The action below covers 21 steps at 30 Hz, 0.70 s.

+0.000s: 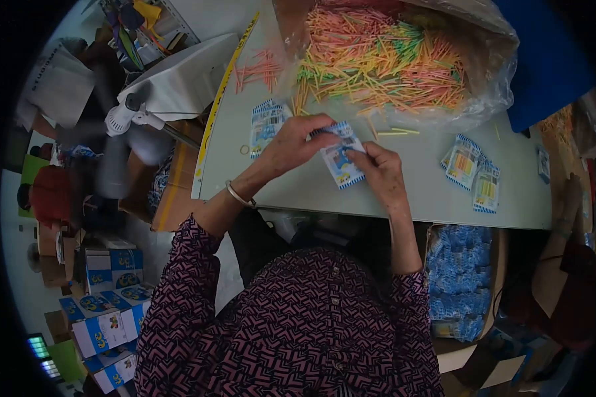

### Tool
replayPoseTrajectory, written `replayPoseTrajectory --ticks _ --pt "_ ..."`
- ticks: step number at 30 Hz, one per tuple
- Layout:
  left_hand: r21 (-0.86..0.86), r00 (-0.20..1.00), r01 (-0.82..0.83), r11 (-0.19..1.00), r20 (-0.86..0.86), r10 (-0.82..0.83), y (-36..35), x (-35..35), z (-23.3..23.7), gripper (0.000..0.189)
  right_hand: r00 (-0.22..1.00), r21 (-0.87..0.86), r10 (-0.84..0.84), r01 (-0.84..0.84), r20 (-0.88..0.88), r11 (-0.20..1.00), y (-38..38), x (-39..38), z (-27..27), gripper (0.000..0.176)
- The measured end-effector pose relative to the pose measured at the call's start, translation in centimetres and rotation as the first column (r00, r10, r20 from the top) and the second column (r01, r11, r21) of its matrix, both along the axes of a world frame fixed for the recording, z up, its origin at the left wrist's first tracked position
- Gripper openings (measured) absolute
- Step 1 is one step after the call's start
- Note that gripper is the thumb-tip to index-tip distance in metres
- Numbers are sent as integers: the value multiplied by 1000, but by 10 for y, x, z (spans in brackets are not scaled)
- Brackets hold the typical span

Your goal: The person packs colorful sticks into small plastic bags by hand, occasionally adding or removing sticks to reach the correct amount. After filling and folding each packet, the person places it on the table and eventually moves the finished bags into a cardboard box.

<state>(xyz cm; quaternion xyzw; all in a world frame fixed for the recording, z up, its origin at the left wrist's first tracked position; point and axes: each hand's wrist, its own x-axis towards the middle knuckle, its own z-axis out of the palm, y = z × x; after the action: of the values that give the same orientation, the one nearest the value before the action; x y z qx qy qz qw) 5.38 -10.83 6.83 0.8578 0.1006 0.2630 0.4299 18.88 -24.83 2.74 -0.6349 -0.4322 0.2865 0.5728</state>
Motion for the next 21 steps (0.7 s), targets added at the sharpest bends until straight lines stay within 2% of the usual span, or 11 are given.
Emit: replayPoseTrajectory --ticks 2,7,9,10,12,13,14,15,17,19,21 --pt "-6 994 37 999 -107 -38 -3 -2 -5 15 998 29 27 -26 -50 999 -7 -4 0 13" --pt "23 992 4 1000 -127 -1 -11 3 -13 15 998 8 46 -46 -33 999 -17 0 -13 12" --pt "14 988 15 1000 -156 -13 -11 8 -8 15 996 93 -40 33 76 995 -18 0 -10 16" --pt "12 991 27 1000 -134 -25 -9 12 -4 15 996 100 -44 36 80 994 -20 2 -8 16" --pt "15 993 39 999 -108 -38 7 21 0 17 969 66 -171 162 177 985 -25 11 -4 14" --pt "298 989 -77 951 -95 110 30 26 -4 18 968 71 -175 165 180 984 -27 16 -5 14" --pt "553 968 -184 812 -39 247 50 28 -8 19 966 97 -234 223 113 970 -29 22 -9 13" --pt "557 969 -185 810 -34 245 64 26 -13 19 957 122 -288 281 44 952 -29 25 -12 13" --pt "744 886 -253 619 -79 457 84 22 -21 20 946 144 -315 303 69 942 -28 26 -19 13" --pt "769 895 -281 574 -6 446 83 21 -30 18 934 168 -346 328 91 930 -30 26 -22 13" --pt "792 907 -305 529 71 415 85 31 -27 16 927 161 -372 362 36 918 -30 26 -21 15"
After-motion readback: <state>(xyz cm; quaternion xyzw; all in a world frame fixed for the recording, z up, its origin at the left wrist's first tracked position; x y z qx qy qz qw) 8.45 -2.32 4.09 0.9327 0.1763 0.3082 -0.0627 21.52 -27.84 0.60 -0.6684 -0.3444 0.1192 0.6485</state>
